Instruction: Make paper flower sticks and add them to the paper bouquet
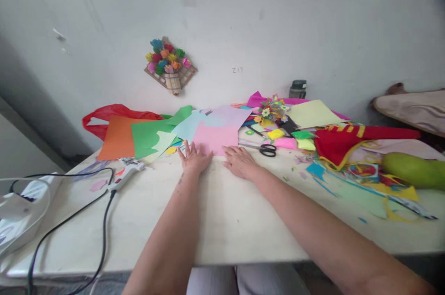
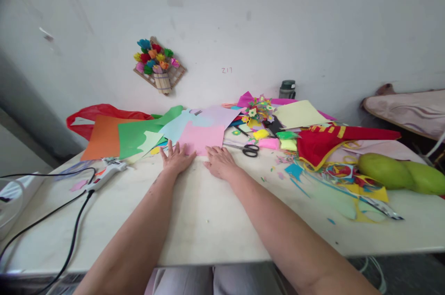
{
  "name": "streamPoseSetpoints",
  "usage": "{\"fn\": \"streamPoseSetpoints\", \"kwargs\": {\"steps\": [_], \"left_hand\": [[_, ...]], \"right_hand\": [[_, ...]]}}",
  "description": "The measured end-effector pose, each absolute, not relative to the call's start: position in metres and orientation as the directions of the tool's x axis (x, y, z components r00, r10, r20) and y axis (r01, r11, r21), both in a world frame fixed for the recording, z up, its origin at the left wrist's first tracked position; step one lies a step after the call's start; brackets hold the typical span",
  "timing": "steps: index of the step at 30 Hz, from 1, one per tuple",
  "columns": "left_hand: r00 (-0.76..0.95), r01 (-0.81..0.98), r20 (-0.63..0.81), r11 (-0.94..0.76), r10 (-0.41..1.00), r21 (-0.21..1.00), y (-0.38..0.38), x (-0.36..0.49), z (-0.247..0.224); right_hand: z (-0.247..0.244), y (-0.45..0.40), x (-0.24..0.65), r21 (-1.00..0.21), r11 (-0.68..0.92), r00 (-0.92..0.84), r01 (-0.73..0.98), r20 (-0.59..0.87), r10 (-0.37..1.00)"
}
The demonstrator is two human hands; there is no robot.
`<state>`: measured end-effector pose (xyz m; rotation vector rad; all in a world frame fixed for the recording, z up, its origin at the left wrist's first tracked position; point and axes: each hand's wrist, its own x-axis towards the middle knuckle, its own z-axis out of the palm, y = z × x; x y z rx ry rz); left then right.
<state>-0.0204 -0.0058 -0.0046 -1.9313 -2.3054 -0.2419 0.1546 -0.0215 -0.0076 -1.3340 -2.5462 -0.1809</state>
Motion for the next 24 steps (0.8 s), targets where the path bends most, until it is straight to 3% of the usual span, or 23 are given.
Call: {"fn": "streamPoseSetpoints", "kwargs": {"steps": [11, 16, 19, 22, 24], "left_hand": [[-0.234, 0.972, 0.136, 0.229, 0.962, 0.055, -0.002, -0.023, -0.007], [-0.227, 0.974, 0.188, 0.221, 0.955, 0.056, -0.002, -0.023, -0.01], [-0.215, 0.977, 0.312, 0.199, 0.925, 0.082, -0.003, -0.021, -0.005], [-0.245, 0.965, 0.427, 0.176, 0.871, 0.194, -0.007, -0.015, 0.008], [-0.314, 0.933, 0.425, 0.192, 0.849, 0.305, -0.01, -0.012, 0.016]], "right_hand": [[0.015, -0.016, 0.194, -0.108, 0.501, -0.501, 0.859, 0.031, 0.865], [0.015, -0.013, 0.199, -0.061, 0.497, -0.476, 0.866, 0.206, 0.855], [0.012, -0.01, 0.196, -0.044, 0.48, -0.441, 0.876, 0.328, 0.835], [0.009, -0.008, 0.192, -0.044, 0.503, -0.459, 0.863, 0.35, 0.817], [0.008, -0.006, 0.188, -0.034, 0.517, -0.474, 0.855, 0.353, 0.807]]}}
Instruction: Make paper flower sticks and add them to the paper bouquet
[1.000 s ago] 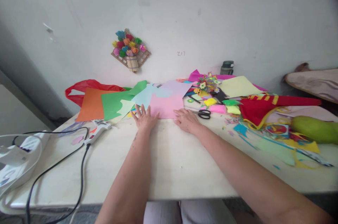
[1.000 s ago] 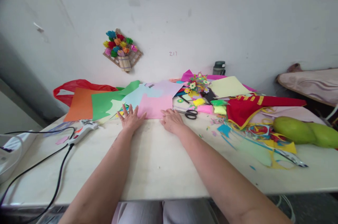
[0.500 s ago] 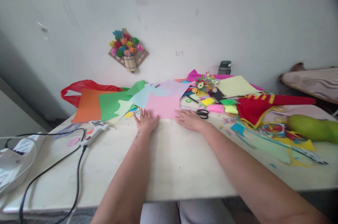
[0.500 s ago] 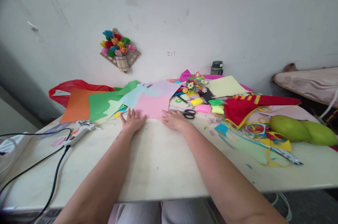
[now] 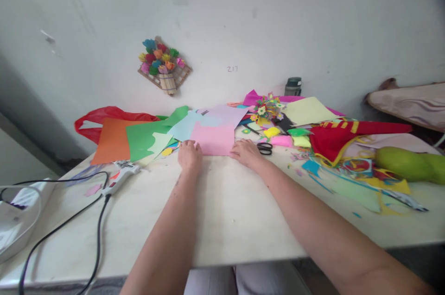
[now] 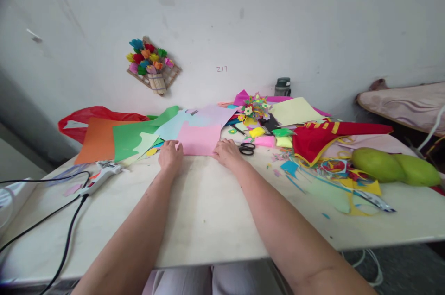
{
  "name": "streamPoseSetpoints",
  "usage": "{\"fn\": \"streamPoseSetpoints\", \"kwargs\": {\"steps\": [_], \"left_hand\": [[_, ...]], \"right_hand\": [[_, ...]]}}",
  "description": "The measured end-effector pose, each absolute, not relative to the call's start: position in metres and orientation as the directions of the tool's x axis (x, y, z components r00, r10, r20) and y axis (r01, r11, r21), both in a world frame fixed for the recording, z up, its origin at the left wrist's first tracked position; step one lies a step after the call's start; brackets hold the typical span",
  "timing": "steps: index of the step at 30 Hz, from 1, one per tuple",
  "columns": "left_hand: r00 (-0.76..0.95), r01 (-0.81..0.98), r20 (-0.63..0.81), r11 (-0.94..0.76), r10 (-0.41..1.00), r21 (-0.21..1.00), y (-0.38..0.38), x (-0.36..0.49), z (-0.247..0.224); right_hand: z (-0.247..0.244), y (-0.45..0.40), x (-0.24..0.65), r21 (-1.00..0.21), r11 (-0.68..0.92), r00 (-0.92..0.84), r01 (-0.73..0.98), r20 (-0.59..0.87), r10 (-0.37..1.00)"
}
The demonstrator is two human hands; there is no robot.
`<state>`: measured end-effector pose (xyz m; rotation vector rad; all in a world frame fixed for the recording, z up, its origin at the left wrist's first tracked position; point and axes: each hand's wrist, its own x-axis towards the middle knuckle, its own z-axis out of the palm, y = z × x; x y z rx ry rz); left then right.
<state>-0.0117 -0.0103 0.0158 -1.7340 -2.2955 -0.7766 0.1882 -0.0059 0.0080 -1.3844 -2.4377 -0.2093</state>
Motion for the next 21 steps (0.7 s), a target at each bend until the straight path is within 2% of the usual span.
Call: {"fn": "streamPoseSetpoints", "kwargs": {"steps": [4, 8, 11, 13, 16, 21], "left_hand": [[-0.389, 0.836, 0.247, 0.227, 0.888, 0.499, -0.011, -0.01, 0.022], [-0.251, 0.59, -0.059, 0.201, 0.966, 0.782, -0.008, -0.006, 0.02], [-0.174, 0.407, -0.28, 0.327, 0.944, 0.853, -0.012, 0.002, 0.025], [-0.116, 0.328, -0.368, 0.386, 0.922, 0.862, -0.017, 0.008, 0.031], [-0.038, 0.209, -0.407, 0.405, 0.913, 0.89, -0.025, 0.013, 0.037], [-0.082, -0.099, -0.33, 0.321, 0.941, 0.942, -0.022, 0.017, 0.03]], "right_hand": [[0.006, -0.003, 0.181, -0.044, 0.506, -0.456, 0.861, 0.373, 0.808], [0.006, -0.002, 0.176, -0.101, 0.475, -0.408, 0.874, 0.378, 0.831], [0.008, -0.001, 0.173, -0.162, 0.439, -0.362, 0.884, 0.361, 0.86], [0.01, 0.0, 0.172, -0.221, 0.4, -0.314, 0.89, 0.341, 0.886], [0.013, 0.0, 0.171, -0.325, 0.332, -0.227, 0.886, 0.322, 0.919], [0.011, -0.001, 0.162, -0.526, 0.211, -0.085, 0.824, 0.253, 0.964]]}}
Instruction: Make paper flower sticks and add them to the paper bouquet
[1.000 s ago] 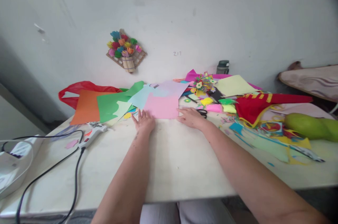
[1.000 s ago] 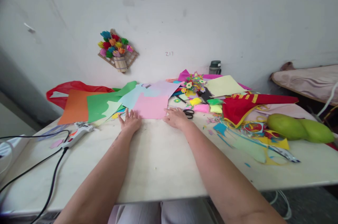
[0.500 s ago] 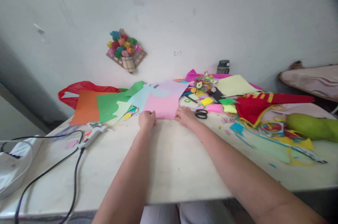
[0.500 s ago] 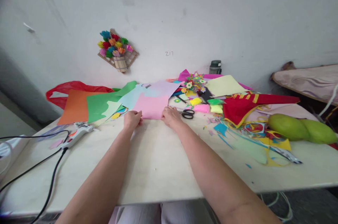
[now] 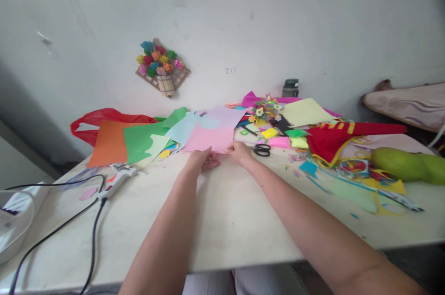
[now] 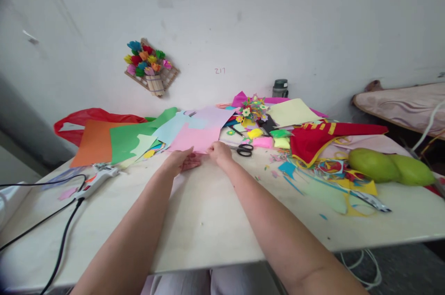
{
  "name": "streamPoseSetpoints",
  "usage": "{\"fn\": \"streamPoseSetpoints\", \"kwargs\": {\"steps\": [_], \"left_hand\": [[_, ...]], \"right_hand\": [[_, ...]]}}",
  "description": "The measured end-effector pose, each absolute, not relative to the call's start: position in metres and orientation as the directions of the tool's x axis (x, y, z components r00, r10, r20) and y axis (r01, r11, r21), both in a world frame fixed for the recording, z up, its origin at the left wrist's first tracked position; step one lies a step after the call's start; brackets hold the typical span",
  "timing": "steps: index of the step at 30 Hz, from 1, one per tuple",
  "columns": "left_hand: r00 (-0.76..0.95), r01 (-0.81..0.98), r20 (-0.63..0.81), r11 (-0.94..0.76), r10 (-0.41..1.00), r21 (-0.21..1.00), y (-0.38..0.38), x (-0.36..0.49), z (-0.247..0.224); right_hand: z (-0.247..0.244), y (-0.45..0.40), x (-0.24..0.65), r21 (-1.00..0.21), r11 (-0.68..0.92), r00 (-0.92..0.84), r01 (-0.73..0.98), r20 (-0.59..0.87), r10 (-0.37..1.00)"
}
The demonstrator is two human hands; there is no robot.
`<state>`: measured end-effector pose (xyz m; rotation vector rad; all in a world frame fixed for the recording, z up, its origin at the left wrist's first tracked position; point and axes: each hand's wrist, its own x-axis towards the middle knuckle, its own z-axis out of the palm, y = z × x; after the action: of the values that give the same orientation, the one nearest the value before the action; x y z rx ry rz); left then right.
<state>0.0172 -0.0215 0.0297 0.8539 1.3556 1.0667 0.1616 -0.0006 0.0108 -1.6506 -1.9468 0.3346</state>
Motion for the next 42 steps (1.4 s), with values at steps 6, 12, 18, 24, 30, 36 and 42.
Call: {"fn": "streamPoseSetpoints", "kwargs": {"steps": [6, 12, 18, 24, 30, 36, 42], "left_hand": [[-0.191, -0.383, -0.154, 0.07, 0.969, 0.921, -0.008, 0.021, 0.015], [-0.19, -0.591, -0.058, -0.067, 0.98, 0.804, 0.002, 0.012, 0.019], [-0.151, -0.682, -0.014, -0.094, 0.988, 0.726, 0.0, 0.009, 0.026], [-0.087, -0.662, -0.012, -0.049, 0.996, 0.748, -0.002, 0.006, 0.022], [-0.08, -0.696, -0.082, 0.004, 0.993, 0.718, -0.002, -0.002, 0.022], [-0.149, -0.82, -0.04, -0.101, 0.988, 0.563, 0.001, -0.011, 0.02], [-0.148, -0.85, -0.029, -0.112, 0.989, 0.515, 0.003, -0.013, 0.017]], "right_hand": [[0.009, 0.002, 0.158, -0.636, 0.272, -0.1, 0.722, 0.292, 0.951], [0.014, 0.006, 0.187, -0.597, 0.134, 0.084, 0.791, 0.323, 0.943], [0.003, 0.004, 0.181, -0.361, 0.243, -0.087, 0.9, 0.396, 0.914], [-0.002, 0.009, 0.168, -0.472, 0.398, -0.171, 0.786, 0.453, 0.875], [-0.005, 0.011, 0.157, -0.896, 0.244, -0.085, 0.372, 0.229, 0.97], [-0.012, 0.003, 0.145, -0.665, 0.397, -0.236, 0.632, 0.322, 0.917], [-0.004, 0.003, 0.159, -0.362, 0.37, -0.216, 0.855, 0.401, 0.891]]}}
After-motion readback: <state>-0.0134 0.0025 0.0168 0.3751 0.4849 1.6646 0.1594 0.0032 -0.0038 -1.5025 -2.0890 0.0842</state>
